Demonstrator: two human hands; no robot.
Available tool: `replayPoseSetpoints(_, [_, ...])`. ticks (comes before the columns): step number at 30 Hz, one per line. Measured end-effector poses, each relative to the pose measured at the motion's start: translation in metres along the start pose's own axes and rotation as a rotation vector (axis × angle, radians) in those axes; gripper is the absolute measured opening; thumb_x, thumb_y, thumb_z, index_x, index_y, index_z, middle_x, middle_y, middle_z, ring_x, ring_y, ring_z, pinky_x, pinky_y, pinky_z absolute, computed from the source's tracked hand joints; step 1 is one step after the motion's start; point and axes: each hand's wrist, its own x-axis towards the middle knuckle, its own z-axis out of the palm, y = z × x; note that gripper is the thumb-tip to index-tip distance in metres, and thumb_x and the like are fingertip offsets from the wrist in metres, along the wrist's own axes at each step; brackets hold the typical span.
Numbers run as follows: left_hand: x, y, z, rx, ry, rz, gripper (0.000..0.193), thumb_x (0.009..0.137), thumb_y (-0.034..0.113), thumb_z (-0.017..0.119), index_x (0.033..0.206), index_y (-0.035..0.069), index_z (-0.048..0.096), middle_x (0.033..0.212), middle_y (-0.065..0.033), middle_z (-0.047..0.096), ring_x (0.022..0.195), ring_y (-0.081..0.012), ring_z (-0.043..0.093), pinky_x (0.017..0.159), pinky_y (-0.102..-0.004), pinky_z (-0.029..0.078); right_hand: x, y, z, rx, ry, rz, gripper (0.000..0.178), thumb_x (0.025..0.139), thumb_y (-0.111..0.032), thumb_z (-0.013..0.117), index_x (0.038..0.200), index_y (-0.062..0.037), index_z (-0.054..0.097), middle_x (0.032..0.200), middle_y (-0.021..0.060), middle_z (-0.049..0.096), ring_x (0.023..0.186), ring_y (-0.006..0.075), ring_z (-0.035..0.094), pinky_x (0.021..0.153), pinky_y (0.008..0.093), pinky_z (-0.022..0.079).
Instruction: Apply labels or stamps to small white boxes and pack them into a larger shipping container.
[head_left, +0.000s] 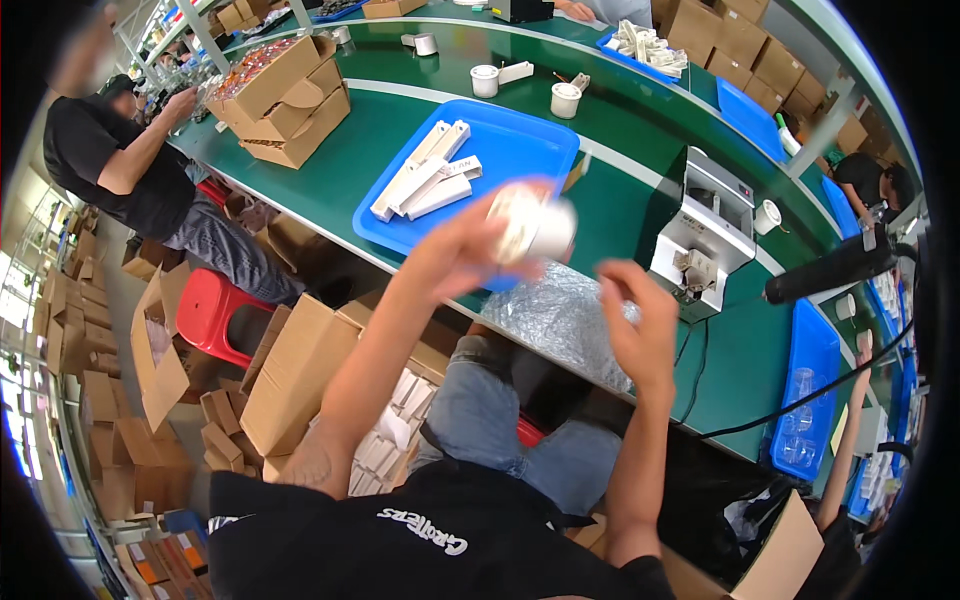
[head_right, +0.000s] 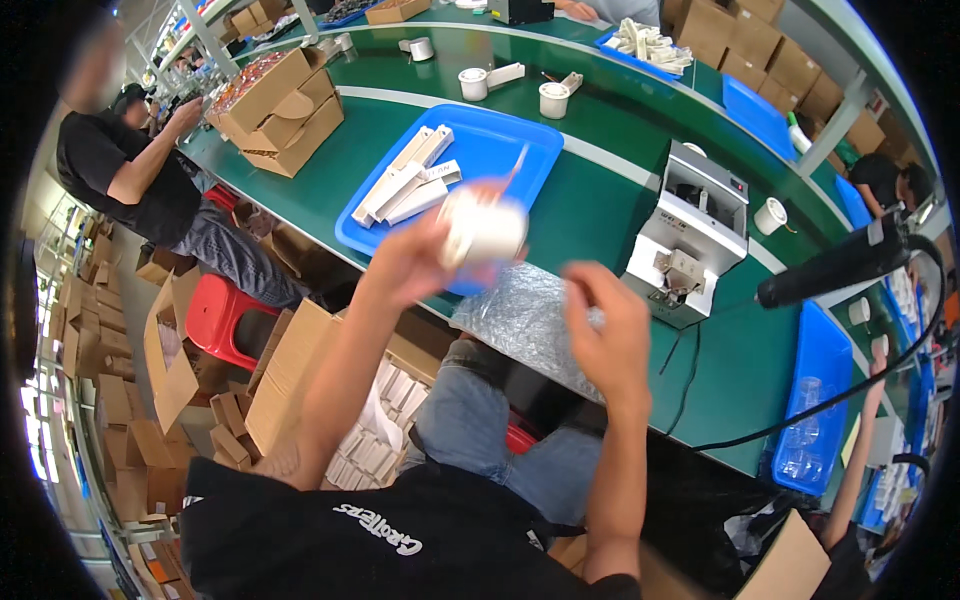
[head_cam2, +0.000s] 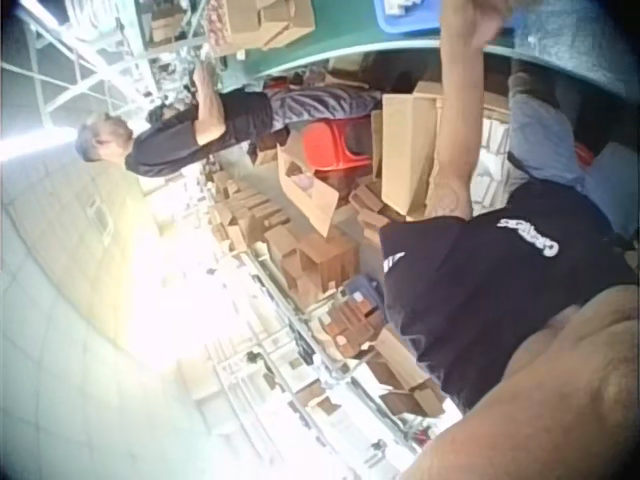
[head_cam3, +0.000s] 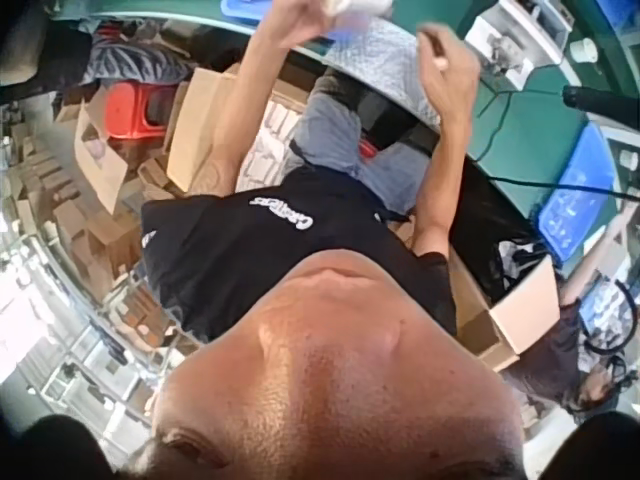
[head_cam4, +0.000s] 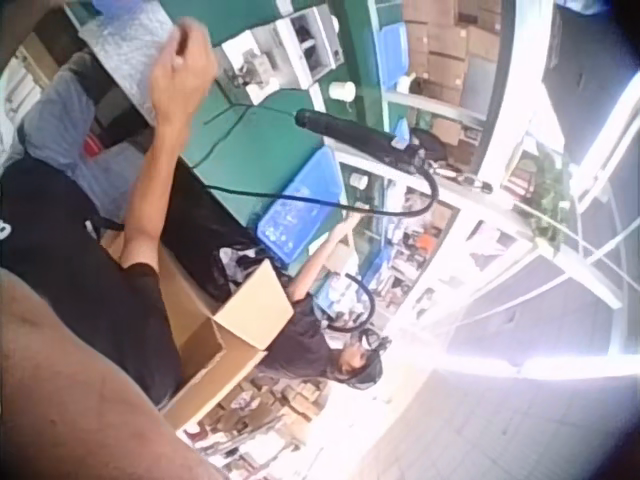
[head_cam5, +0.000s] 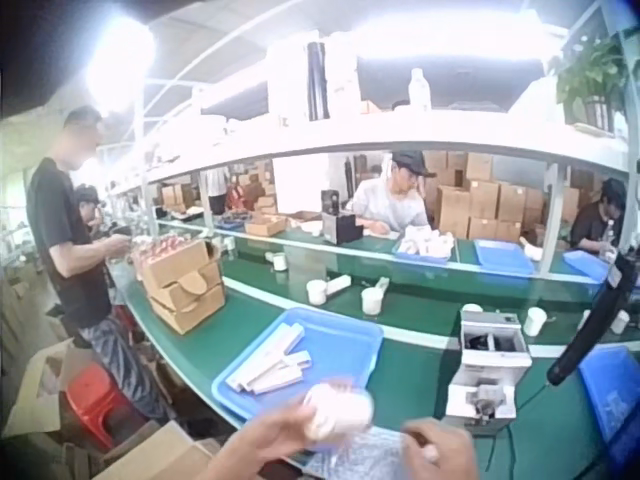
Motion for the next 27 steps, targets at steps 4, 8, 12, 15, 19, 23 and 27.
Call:
replayPoseSetpoints(4, [-0.12,-0.054,0.002,0.013,0.02,-0.051,0.081,0.086,0.031,0.079,0.154,0.003,0.045,0.14,-0.0209,0.06,0.131,-0.0357,0.063,0.102,-0.0525,0.059,0.087,-0.025,0.081,-0.072,-0.385,-0.136,0.036,0.094,-0.006,0.067,0.13,-0.0062,0.065,0.118,0.0179,0.07,0.099,0.034,0.071,0.084,0.0424,0.058])
replayPoseSetpoints(8, [-0.142,-0.1,0.025,-0.114,0.075,-0.147,0.078,0.086,0.022,0.079,0.154,0.003,0.045,0.139,-0.0176,0.06,0.129,-0.0315,0.063,0.102,-0.0505,0.058,0.142,-0.002,0.173,-0.29,-0.209,-0.547,0.042,0.09,-0.001,0.066,0.131,-0.0097,0.065,0.127,0.014,0.067,0.118,0.0343,0.066,0.097,0.052,0.055])
replayPoseSetpoints(12, [-0.113,-0.096,0.049,0.152,0.0,-0.187,0.09,0.084,0.025,0.086,0.159,0.004,0.042,0.134,-0.0093,0.06,0.124,-0.0172,0.059,0.107,-0.0306,0.045,0.168,0.024,0.2,-0.502,-0.378,-0.576,0.039,0.089,-0.002,0.068,0.126,-0.0115,0.066,0.126,0.011,0.068,0.128,0.034,0.061,0.108,0.0612,0.047])
replayPoseSetpoints(15, [-0.099,-0.081,0.047,0.179,-0.023,-0.204,0.089,0.082,0.022,0.087,0.157,0.004,0.043,0.131,-0.0095,0.061,0.121,-0.0167,0.059,0.105,-0.0313,0.046,0.164,-0.001,0.168,-0.474,-0.333,-0.517,0.035,0.088,-0.011,0.076,0.122,-0.0113,0.066,0.129,0.0069,0.067,0.125,0.0315,0.06,0.104,0.0538,0.044])
replayPoseSetpoints(19, [-0.072,-0.075,0.04,0.389,-0.07,-0.091,0.081,0.081,0.011,0.088,0.152,0.005,0.049,0.131,-0.0074,0.061,0.122,-0.0175,0.059,0.105,-0.0317,0.046,0.115,-0.026,0.07,-0.302,-0.065,-0.432,0.037,0.09,-0.012,0.08,0.123,-0.0108,0.064,0.116,0.0061,0.07,0.101,0.0275,0.065,0.089,0.0474,0.05])
replayPoseSetpoints(23, [-0.032,-0.082,0.034,0.589,-0.085,0.073,0.053,0.086,0.012,0.084,0.135,0.005,0.066,0.131,-0.0079,0.057,0.128,-0.0204,0.055,0.109,-0.0345,0.043,0.04,-0.037,-0.018,0.118,0.129,-0.05,0.041,0.09,-0.003,0.081,0.126,-0.007,0.063,0.107,0.006,0.073,0.084,0.0144,0.07,0.068,0.0297,0.052])
replayPoseSetpoints(27, [0.014,-0.115,0.032,0.709,-0.011,0.161,0.036,0.084,0.004,0.082,0.119,0.008,0.072,0.13,-0.0091,0.057,0.129,-0.0219,0.054,0.11,-0.0342,0.042,-0.025,-0.022,-0.064,0.473,0.535,0.1,0.035,0.098,-0.002,0.073,0.13,0.0016,0.059,0.113,0.0113,0.074,0.092,0.0131,0.072,0.068,0.0244,0.055])
